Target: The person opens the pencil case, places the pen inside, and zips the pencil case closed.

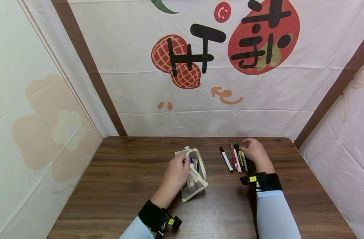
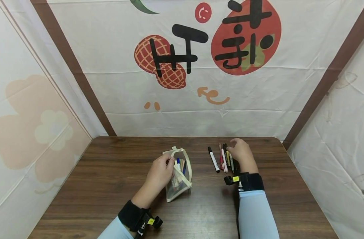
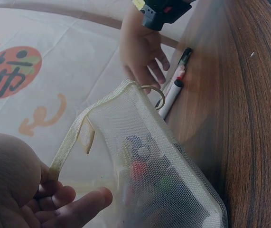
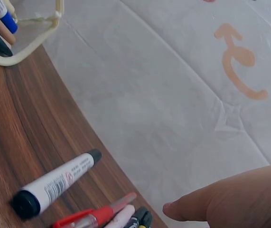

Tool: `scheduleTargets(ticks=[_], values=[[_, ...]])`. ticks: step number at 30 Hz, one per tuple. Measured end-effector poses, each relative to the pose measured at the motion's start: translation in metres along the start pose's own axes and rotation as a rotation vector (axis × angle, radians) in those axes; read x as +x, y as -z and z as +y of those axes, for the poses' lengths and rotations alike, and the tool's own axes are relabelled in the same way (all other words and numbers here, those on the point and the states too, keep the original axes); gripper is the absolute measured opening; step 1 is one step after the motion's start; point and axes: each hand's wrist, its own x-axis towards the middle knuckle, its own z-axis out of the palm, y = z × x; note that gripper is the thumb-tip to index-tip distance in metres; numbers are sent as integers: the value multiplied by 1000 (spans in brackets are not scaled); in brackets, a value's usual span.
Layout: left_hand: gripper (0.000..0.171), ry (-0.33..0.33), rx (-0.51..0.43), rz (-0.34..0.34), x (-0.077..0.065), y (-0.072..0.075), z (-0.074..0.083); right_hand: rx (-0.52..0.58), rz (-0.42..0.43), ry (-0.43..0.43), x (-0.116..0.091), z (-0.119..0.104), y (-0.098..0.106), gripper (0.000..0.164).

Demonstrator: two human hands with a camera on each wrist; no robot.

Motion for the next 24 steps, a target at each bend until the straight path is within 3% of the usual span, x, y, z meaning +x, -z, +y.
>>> scheduleTargets(ticks=[7,24], values=[[23,-4,-7,-9,0,0,-1,-65,-26,-45,1,8,-1,55],[23,6,0,-15,1,0,-1,-104,-64,-46,6,13,-4,55]])
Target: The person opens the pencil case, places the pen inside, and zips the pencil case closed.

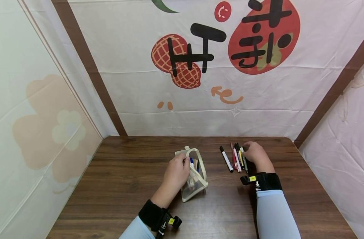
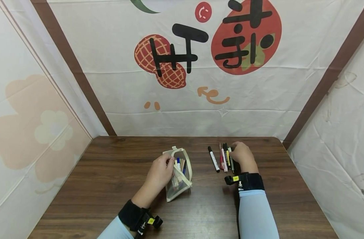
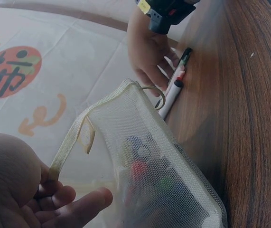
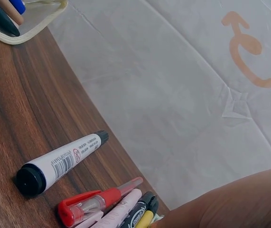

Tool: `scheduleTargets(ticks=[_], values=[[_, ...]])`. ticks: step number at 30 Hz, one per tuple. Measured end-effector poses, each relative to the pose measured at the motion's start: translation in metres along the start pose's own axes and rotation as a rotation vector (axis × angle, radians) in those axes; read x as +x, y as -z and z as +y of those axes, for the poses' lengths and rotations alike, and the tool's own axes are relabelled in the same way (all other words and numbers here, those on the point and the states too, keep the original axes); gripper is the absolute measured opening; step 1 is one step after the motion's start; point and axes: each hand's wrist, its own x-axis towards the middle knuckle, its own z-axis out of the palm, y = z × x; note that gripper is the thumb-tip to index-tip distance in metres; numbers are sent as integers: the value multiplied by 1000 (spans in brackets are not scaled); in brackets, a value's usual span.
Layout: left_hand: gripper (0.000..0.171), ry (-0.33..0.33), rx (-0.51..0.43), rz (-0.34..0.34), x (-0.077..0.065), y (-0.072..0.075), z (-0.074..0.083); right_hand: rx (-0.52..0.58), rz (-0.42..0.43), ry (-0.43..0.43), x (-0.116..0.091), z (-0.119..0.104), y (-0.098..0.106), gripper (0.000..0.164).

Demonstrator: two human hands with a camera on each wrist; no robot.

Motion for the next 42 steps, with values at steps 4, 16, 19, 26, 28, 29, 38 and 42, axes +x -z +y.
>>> scheduleTargets(ticks=[4,16,19,26,28,29,38,42], values=[[22,4,5,0,0,0,1,-2,-1,1,0,0,0,55],[23,7,6,1,0,0,0,48,19,-12,1,0,-1,48],[24,10,4,-2,0,0,0,52,14,-17,1,0,-1,49],[25,9,1,4,1,-1,-1,87,18,-42,-5,-5,6,50],[24,6,-1,6,0,-1,-1,115,33,-32,-8,-7,9,51],[24,5,-1,7,1,-1,-2,129,41,-23,-9,-9,11,51],[23,7,-3,9,1,-1,-2,236,80,96,-12,-28,13,55],[23,11,4,10,1,-1,-1,337,59,144,-12,-41,7,58]])
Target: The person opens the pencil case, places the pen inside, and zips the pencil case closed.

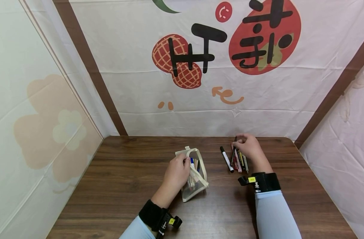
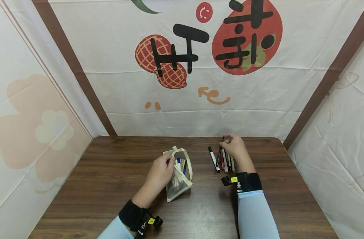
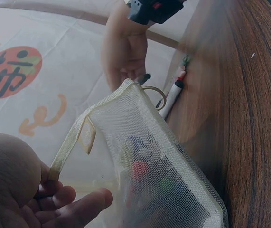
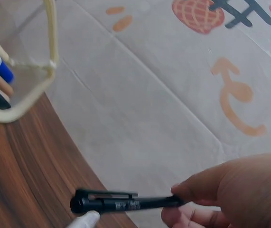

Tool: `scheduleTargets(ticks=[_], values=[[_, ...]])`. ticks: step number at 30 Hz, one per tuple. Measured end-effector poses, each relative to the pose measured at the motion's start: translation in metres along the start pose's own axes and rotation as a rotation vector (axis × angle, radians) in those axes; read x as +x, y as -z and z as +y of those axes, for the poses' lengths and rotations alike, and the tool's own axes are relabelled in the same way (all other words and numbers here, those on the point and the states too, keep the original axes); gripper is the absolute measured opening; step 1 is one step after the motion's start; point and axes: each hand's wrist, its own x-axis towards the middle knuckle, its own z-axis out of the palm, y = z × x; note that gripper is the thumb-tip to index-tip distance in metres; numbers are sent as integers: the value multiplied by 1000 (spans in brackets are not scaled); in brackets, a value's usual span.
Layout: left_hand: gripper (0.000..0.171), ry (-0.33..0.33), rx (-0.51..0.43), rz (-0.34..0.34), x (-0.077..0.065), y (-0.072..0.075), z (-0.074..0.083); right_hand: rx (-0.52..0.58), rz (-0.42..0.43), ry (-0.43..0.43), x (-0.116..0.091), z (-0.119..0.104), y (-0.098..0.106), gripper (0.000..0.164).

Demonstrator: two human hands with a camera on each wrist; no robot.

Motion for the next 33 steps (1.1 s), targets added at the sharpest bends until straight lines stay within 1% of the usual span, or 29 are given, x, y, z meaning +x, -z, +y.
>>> scheduleTargets(ticks=[7,12,15,19,23,28,31,33], values=[[20,-12,4,5,-1,1,0,107,-7,31,0,-15,-24,58],[22,-8,2,2,-1,1,1,213,3,42,-1,-31,-49,57],[22,-8,4,6,0,1,0,266,13,32,-2,-40,-65,57],[22,-15,8,18,1,0,0,290,4,35,-4,-47,-82,54],[23,-21,12,26,1,0,0,328,-47,64,-4,-49,-97,49],[23,-27,23,32,2,0,-1,375,-154,124,-6,-52,-111,45],[22,-29,26,35,2,1,0,381,-212,144,-9,-55,-116,43],[22,-28,25,35,2,2,0,368,-235,149,-11,-56,-118,40]])
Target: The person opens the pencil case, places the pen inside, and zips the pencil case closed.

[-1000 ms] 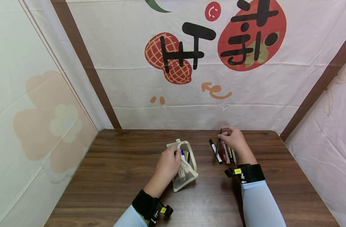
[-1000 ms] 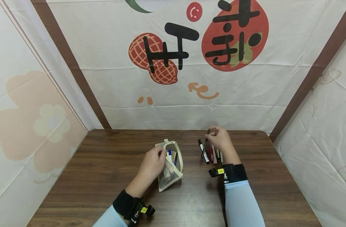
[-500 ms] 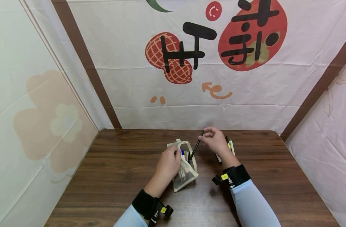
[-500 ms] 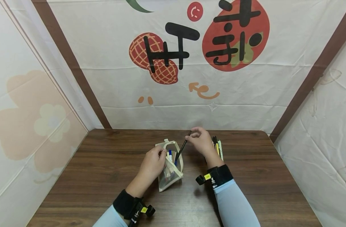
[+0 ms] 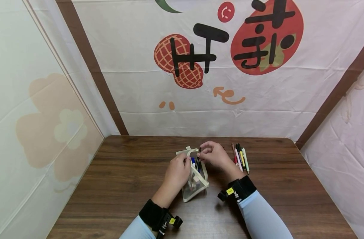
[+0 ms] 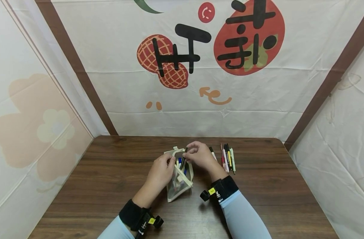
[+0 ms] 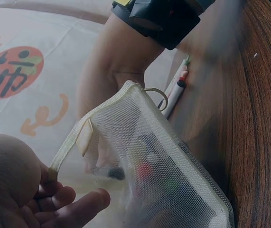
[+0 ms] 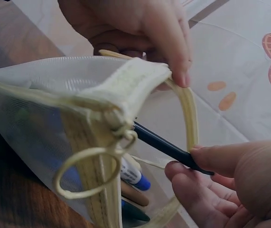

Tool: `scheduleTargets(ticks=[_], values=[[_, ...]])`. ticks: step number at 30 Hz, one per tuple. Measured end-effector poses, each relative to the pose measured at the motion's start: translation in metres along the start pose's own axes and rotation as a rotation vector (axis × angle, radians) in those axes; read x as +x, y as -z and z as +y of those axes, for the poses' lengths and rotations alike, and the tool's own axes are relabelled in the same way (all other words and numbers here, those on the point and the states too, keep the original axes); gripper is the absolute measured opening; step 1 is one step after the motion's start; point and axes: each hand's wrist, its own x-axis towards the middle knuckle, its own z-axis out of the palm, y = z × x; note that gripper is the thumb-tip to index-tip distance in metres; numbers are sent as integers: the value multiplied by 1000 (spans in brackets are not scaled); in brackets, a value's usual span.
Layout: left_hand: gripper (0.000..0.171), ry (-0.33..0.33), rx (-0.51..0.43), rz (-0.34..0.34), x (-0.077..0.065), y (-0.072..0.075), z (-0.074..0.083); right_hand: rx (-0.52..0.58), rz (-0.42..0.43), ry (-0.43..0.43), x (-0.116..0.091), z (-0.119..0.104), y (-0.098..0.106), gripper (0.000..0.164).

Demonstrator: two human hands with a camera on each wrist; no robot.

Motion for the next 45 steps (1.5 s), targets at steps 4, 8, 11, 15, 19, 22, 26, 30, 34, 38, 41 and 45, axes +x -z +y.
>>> scheduleTargets(ticks=[4,8,11,15,19,22,26,30,34,38,41,45], values=[[23,2,-3,-6,0,0,0,-38,-28,0,-1,-1,-3,37],[23,4,-6,-11,0,1,0,-25,-67,5,-1,0,-8,36],[23,3,-11,-12,0,1,0,-1,-107,-7,-3,-1,-13,32],[22,6,-18,-13,0,1,-1,-12,-146,-16,-6,-4,-13,25],[22,8,-16,-10,0,0,0,-33,-137,-15,-5,-5,-6,19],[22,2,-12,0,-1,0,1,-40,-103,-20,-4,-4,2,17],[25,-3,-9,2,-1,0,1,-39,-45,-43,-4,-5,17,16],[28,1,-9,-7,-1,-1,0,-27,3,-74,-4,-4,32,19],[26,7,-17,-9,-1,-1,0,-50,54,-88,-5,-4,47,22],[25,13,-19,-13,-2,-1,1,-103,108,-83,-7,-3,63,27],[24,13,-11,-12,-2,-1,1,-146,145,-91,-8,1,76,32],[25,15,-12,-15,-2,0,1,-221,206,-112,-12,6,93,31]])
